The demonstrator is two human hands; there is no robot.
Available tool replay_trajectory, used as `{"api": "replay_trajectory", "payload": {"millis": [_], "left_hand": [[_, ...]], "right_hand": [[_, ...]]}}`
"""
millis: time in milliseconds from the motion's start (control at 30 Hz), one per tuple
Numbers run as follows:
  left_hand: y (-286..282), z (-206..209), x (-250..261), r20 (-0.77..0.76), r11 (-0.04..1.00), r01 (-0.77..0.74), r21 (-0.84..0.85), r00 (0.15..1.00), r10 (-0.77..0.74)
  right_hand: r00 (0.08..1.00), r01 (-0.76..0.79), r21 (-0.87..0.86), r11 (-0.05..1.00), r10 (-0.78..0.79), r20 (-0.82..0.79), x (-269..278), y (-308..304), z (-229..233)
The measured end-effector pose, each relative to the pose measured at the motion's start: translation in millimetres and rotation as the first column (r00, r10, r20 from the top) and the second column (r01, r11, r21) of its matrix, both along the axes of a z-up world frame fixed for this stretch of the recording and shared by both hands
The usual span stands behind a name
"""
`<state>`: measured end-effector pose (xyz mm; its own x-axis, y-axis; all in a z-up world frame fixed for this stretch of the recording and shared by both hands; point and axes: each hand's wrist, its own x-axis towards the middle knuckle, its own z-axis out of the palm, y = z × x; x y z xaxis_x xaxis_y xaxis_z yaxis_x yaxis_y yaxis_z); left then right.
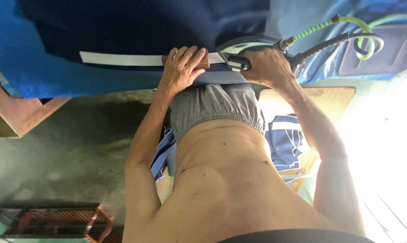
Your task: The person irons a dark blue garment with white stripes on a blue ironing board. They use a steam iron in their right hand and a wooden block in their left hand to press the fabric while ironing.
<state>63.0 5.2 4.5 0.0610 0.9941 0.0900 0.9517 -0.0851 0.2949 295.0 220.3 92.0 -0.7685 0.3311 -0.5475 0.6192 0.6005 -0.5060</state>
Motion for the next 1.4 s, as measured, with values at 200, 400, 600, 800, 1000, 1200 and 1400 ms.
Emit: {"api": "replay_trajectory", "payload": {"millis": [200,400,600,800,1000,1200,1400], "left_hand": [[24.0,-0.6,31.8,-0.006,0.999,0.043,0.015,0.999,-0.043],[44.0,-10.7,61.0,0.015,0.998,0.018,0.058,1.000,-0.019],[80.5,-29.3,105.5,-0.044,0.988,-0.018,0.151,0.999,0.025],[97.2,-15.0,104.8,0.021,0.970,0.033,0.242,0.999,-0.039],[115.7,-17.3,1.0,-0.093,0.944,0.271,0.188,0.962,-0.257],[83.1,22.6,-65.2,-0.104,0.965,-0.261,0.034,0.959,0.264],[-41.6,-70.6,-67.6,0.235,0.909,-0.229,0.349,0.960,0.152]], "right_hand": [[0.984,0.166,0.074,0.983,-0.161,-0.070,13.0,8.3,-8.2],[0.906,0.423,0.075,0.903,-0.420,-0.047,20.1,25.7,-13.1],[0.649,0.761,-0.007,0.649,-0.761,-0.023,39.4,55.4,-2.3],[0.504,0.851,0.104,0.515,-0.856,0.112,34.8,79.2,45.7],[0.774,0.633,0.044,0.773,-0.633,-0.017,57.1,60.8,2.2],[0.931,0.318,-0.041,0.947,-0.304,0.200,-42.4,18.6,42.0],[0.954,-0.224,0.309,0.924,0.273,-0.125,-99.6,-39.2,2.3]]}}
